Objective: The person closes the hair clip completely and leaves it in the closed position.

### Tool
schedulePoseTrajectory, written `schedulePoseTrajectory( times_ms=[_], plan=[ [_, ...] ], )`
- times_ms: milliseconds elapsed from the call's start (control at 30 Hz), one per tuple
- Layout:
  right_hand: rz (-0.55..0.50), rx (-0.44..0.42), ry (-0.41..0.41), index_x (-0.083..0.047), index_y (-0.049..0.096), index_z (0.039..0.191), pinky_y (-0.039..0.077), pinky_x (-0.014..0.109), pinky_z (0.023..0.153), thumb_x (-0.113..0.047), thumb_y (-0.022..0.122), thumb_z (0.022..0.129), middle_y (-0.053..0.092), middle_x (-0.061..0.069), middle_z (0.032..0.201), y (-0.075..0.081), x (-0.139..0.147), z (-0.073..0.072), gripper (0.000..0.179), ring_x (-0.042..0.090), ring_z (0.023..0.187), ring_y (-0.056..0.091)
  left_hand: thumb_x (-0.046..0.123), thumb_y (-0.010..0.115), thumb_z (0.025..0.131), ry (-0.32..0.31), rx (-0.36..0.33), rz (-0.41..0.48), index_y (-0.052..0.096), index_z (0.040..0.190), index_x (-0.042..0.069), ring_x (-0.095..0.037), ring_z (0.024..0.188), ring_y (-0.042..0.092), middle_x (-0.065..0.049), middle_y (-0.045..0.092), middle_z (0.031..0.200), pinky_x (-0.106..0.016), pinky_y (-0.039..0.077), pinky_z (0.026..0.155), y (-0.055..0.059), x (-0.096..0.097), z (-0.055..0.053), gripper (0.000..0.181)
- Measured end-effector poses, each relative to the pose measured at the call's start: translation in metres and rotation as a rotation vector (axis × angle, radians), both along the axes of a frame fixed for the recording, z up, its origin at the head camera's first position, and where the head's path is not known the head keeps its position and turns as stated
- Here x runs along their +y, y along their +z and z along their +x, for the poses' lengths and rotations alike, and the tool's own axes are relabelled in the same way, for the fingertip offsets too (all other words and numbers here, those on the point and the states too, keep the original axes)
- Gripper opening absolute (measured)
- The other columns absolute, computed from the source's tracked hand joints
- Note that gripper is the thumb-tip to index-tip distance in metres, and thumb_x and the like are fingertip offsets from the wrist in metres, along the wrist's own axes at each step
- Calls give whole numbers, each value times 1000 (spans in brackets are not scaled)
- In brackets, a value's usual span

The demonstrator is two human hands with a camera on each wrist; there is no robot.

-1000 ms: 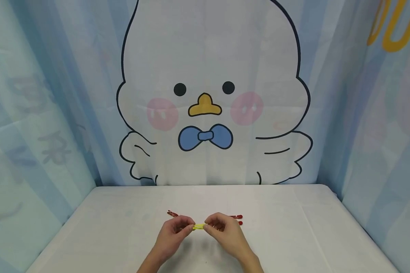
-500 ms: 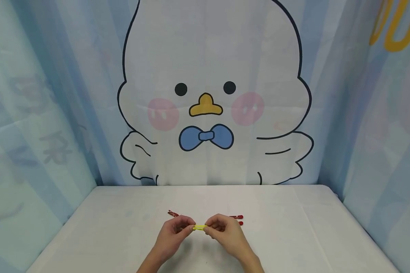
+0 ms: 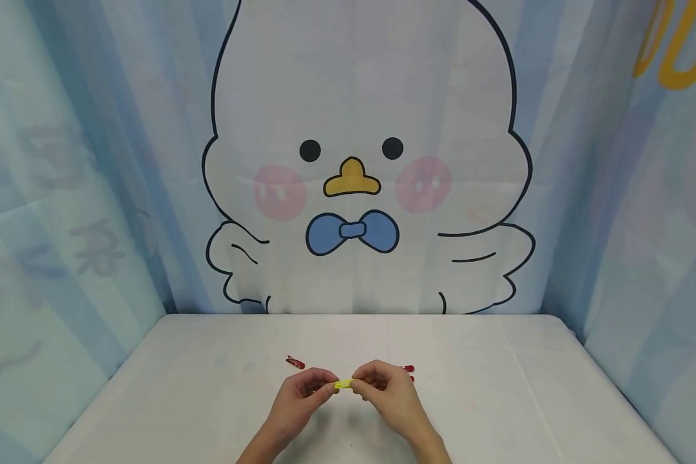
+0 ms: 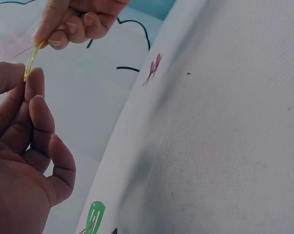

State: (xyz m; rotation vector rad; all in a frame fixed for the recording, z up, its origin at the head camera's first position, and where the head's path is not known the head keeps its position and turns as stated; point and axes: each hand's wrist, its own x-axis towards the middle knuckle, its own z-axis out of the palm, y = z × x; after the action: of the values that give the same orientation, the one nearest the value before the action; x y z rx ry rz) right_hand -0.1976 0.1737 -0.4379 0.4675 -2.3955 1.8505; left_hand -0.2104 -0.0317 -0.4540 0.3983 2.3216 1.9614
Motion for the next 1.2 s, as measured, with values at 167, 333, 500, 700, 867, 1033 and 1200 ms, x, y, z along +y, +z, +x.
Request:
schedulePoseTrajectory(
  times_ms=[167, 333, 500, 700, 867, 1033, 1200],
  plan=[
    [-9, -12, -27, 2, 70, 97, 51, 26, 64, -8, 76, 90, 70, 7, 83, 0, -2, 0, 13, 13, 69, 61, 13, 74, 91, -24, -18, 31, 70, 108, 3, -18, 89, 61, -2, 69, 96, -31, 49, 75, 2, -1, 0, 20],
    [-16, -7, -38, 2, 70, 97, 51, 26, 64, -7, 76, 90, 69, 7, 83, 1, -3, 0, 13, 13, 69, 61, 12, 74, 91, -33, -18, 38, 69, 108, 4, -18, 89, 62, -2, 69, 97, -31, 49, 75, 2, 0, 1, 20],
    [-20, 4, -52, 1, 70, 96, 51, 26, 64, -7, 76, 89, 69, 7, 82, 0, -4, 1, 12, 12, 69, 61, 11, 74, 91, -40, -31, 46, 68, 111, 2, -17, 87, 61, -2, 69, 97, -29, 49, 73, -1, 0, 0, 23],
    [-34, 22, -34, 2, 70, 96, 52, 26, 64, -7, 76, 89, 69, 6, 82, -1, -4, 1, 12, 12, 69, 62, 10, 74, 91, -6, -24, 53, 70, 108, 1, -16, 87, 63, -2, 70, 95, -28, 49, 73, -2, 1, -1, 19],
    [-35, 32, -14, 2, 70, 97, 53, 27, 65, -7, 76, 90, 70, 7, 84, -1, -4, 1, 13, 12, 70, 62, 10, 74, 91, -2, -12, 82, 70, 107, 0, -16, 86, 64, -3, 70, 95, -27, 50, 73, 0, 1, 1, 19],
    [-32, 33, -2, 3, 70, 98, 54, 27, 68, -6, 75, 90, 71, 9, 87, -1, -4, 1, 13, 13, 73, 64, 11, 74, 92, -5, -7, 98, 69, 106, -2, -17, 86, 64, -4, 70, 93, -26, 51, 74, 2, 0, 1, 20],
    [-23, 40, -14, 1, 70, 97, 53, 26, 67, -6, 76, 90, 71, 8, 87, 0, -6, 2, 12, 13, 74, 64, 12, 75, 91, 13, -4, 85, 69, 105, -3, -17, 85, 65, -3, 71, 92, -27, 51, 74, 3, 0, 2, 21]
  ],
)
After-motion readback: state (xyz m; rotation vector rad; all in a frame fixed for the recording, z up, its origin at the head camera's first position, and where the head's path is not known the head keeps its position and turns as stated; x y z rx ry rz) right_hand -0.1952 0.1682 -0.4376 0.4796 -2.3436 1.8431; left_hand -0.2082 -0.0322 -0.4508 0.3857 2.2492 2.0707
